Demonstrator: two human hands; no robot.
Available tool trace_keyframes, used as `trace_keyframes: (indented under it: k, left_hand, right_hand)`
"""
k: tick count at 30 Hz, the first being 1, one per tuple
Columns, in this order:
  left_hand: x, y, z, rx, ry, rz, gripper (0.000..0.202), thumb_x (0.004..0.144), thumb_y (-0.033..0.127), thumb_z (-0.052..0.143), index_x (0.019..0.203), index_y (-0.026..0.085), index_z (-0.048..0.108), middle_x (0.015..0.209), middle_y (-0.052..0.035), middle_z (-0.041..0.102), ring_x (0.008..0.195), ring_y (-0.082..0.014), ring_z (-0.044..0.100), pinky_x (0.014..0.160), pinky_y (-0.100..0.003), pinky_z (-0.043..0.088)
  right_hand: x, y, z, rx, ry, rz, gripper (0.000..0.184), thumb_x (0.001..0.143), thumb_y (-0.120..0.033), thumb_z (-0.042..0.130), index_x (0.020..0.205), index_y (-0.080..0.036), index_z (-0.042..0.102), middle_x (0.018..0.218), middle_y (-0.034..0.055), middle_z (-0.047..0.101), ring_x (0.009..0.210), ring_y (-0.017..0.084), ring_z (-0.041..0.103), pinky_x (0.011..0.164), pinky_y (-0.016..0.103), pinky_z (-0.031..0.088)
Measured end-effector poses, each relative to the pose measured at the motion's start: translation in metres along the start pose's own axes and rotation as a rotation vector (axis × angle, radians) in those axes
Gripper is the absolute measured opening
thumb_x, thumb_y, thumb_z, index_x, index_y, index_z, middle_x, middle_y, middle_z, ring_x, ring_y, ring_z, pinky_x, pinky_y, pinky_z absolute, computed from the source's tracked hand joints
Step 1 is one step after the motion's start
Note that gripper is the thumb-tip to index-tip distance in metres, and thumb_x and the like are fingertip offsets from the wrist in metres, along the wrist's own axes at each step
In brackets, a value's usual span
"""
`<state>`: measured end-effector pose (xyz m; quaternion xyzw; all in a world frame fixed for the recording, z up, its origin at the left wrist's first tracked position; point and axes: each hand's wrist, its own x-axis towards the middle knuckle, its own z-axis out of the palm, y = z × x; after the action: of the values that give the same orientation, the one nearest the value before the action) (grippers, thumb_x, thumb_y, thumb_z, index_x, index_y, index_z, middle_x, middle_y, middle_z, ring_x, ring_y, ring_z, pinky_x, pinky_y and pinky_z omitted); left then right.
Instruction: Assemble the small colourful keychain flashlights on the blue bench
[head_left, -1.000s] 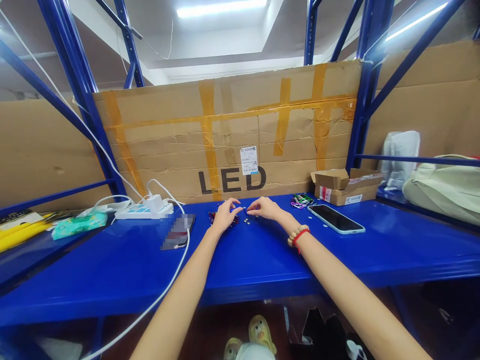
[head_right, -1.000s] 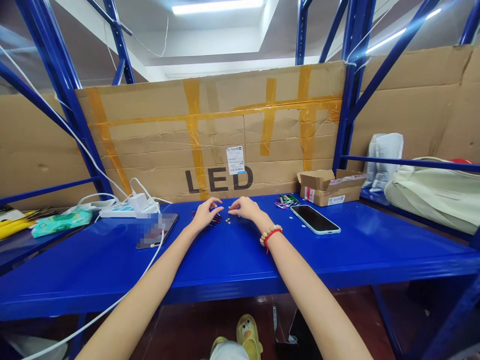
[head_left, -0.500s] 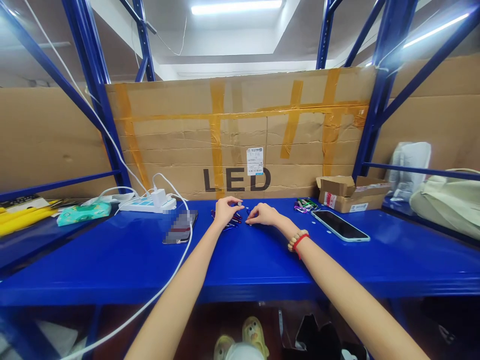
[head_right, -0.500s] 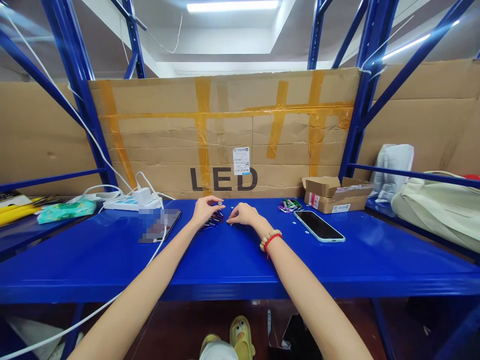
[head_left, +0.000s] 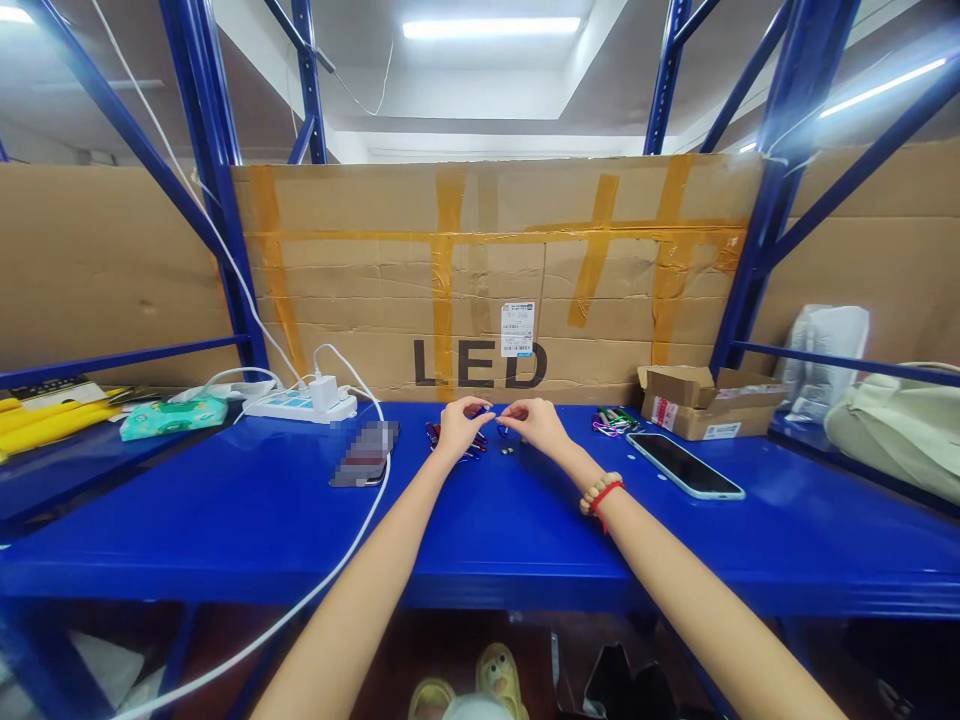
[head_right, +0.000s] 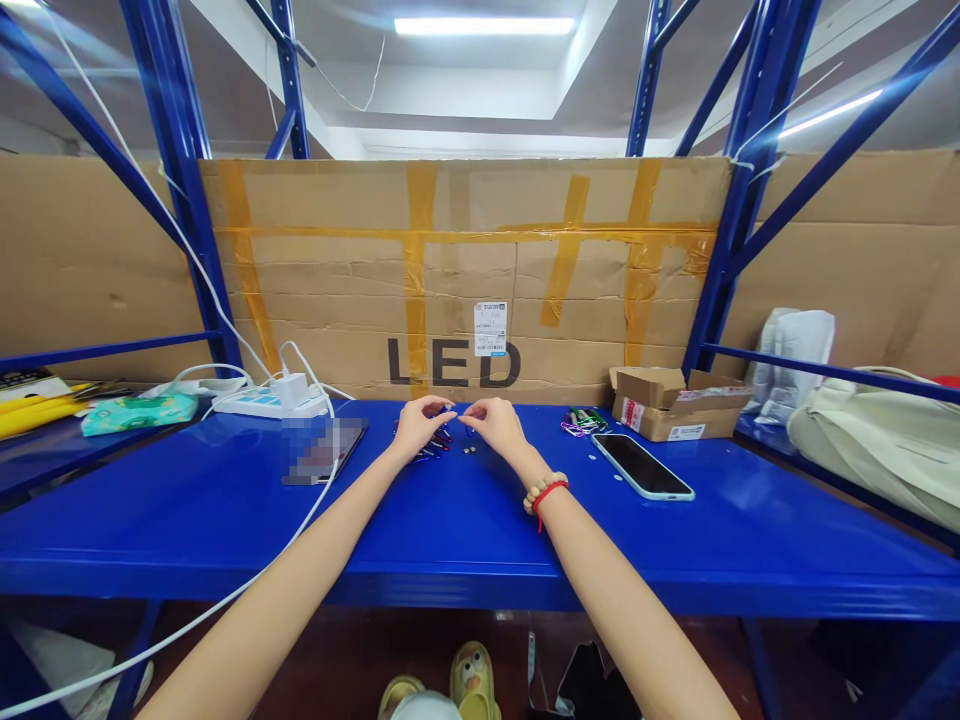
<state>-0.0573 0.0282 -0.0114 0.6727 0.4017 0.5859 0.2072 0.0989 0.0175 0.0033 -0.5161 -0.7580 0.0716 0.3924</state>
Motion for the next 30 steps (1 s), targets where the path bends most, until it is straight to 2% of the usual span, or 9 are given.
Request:
trace_keyframes:
  k: [2, 5, 11, 16, 22, 24, 27, 29, 30]
  left_hand:
    - [0.000, -0.001, 0.001, -0.005, -0.016, -0.001, 0.016, 0.060, 0.018, 0.070, 0.076, 0.016, 0.071, 0.077, -0.0064, 0.071, 0.075, -0.0174, 0.063, 0.076, -0.031, 0.049]
    - [0.001, 0.000, 0.002, -0.050, -0.013, -0.033, 0.018, 0.058, 0.015, 0.071, 0.075, 0.015, 0.072, 0.079, -0.0073, 0.071, 0.077, -0.0187, 0.064, 0.077, -0.032, 0.049]
    - [0.001, 0.001, 0.000, -0.206, -0.049, -0.084, 0.023, 0.058, 0.009, 0.068, 0.079, 0.016, 0.073, 0.086, -0.0067, 0.072, 0.088, -0.0211, 0.064, 0.085, -0.034, 0.048]
    - [0.001, 0.003, 0.001, -0.355, -0.051, -0.140, 0.023, 0.059, 0.012, 0.068, 0.082, 0.013, 0.072, 0.087, -0.0083, 0.072, 0.089, -0.0223, 0.065, 0.087, -0.036, 0.047]
    - [0.000, 0.004, 0.003, -0.396, -0.061, -0.175, 0.026, 0.055, 0.009, 0.070, 0.081, 0.012, 0.071, 0.088, -0.0094, 0.072, 0.090, -0.0229, 0.064, 0.087, -0.036, 0.047]
    - [0.000, 0.003, 0.003, -0.387, -0.055, -0.184, 0.026, 0.055, 0.008, 0.070, 0.080, 0.012, 0.071, 0.087, -0.0091, 0.072, 0.089, -0.0222, 0.065, 0.086, -0.035, 0.047]
    - [0.001, 0.001, 0.003, -0.350, 0.024, -0.213, 0.023, 0.059, 0.013, 0.070, 0.081, 0.012, 0.071, 0.086, -0.0084, 0.072, 0.084, -0.0197, 0.065, 0.082, -0.032, 0.048]
    - [0.002, -0.001, 0.001, -0.335, 0.092, -0.262, 0.024, 0.064, 0.019, 0.068, 0.086, 0.012, 0.070, 0.084, -0.0076, 0.071, 0.075, -0.0162, 0.064, 0.074, -0.029, 0.049]
    - [0.002, -0.001, 0.000, -0.332, 0.118, -0.287, 0.024, 0.067, 0.023, 0.066, 0.089, 0.013, 0.069, 0.082, -0.0070, 0.071, 0.070, -0.0142, 0.063, 0.068, -0.026, 0.049]
  right_hand:
    - [0.001, -0.005, 0.000, 0.115, 0.103, -0.041, 0.020, 0.072, -0.035, 0.064, 0.077, -0.017, 0.071, 0.075, 0.0043, 0.071, 0.069, 0.016, 0.064, 0.065, 0.023, 0.047]
    - [-0.001, -0.014, 0.000, 0.169, 0.161, -0.085, 0.019, 0.072, -0.034, 0.063, 0.077, -0.018, 0.071, 0.076, 0.0044, 0.071, 0.068, 0.017, 0.064, 0.067, 0.025, 0.048]
    - [-0.003, -0.019, 0.004, 0.188, 0.142, -0.145, 0.016, 0.074, -0.030, 0.061, 0.078, -0.018, 0.070, 0.080, 0.0051, 0.070, 0.071, 0.016, 0.062, 0.067, 0.026, 0.048]
    - [-0.002, -0.014, 0.008, 0.214, 0.143, -0.203, 0.019, 0.077, -0.032, 0.057, 0.079, -0.018, 0.069, 0.083, 0.0057, 0.067, 0.075, 0.015, 0.060, 0.062, 0.024, 0.046]
    - [0.000, -0.010, 0.013, 0.215, 0.098, -0.241, 0.018, 0.076, -0.033, 0.059, 0.076, -0.017, 0.067, 0.087, 0.0057, 0.063, 0.072, 0.013, 0.058, 0.064, 0.024, 0.046]
    - [0.001, -0.008, 0.014, 0.213, 0.109, -0.226, 0.018, 0.074, -0.034, 0.060, 0.078, -0.018, 0.066, 0.088, 0.0048, 0.063, 0.070, 0.012, 0.058, 0.063, 0.024, 0.046]
    - [0.002, -0.005, 0.012, 0.178, 0.094, -0.122, 0.029, 0.072, -0.037, 0.063, 0.094, -0.019, 0.063, 0.087, 0.0024, 0.065, 0.066, 0.011, 0.057, 0.062, 0.023, 0.045]
    - [0.000, -0.004, 0.008, 0.075, -0.012, -0.045, 0.037, 0.069, -0.040, 0.065, 0.101, -0.021, 0.062, 0.085, 0.0010, 0.067, 0.066, 0.012, 0.058, 0.061, 0.023, 0.044]
    - [-0.001, -0.004, 0.005, -0.007, -0.090, -0.015, 0.037, 0.068, -0.042, 0.067, 0.098, -0.022, 0.064, 0.084, 0.0008, 0.068, 0.068, 0.013, 0.060, 0.061, 0.023, 0.043]
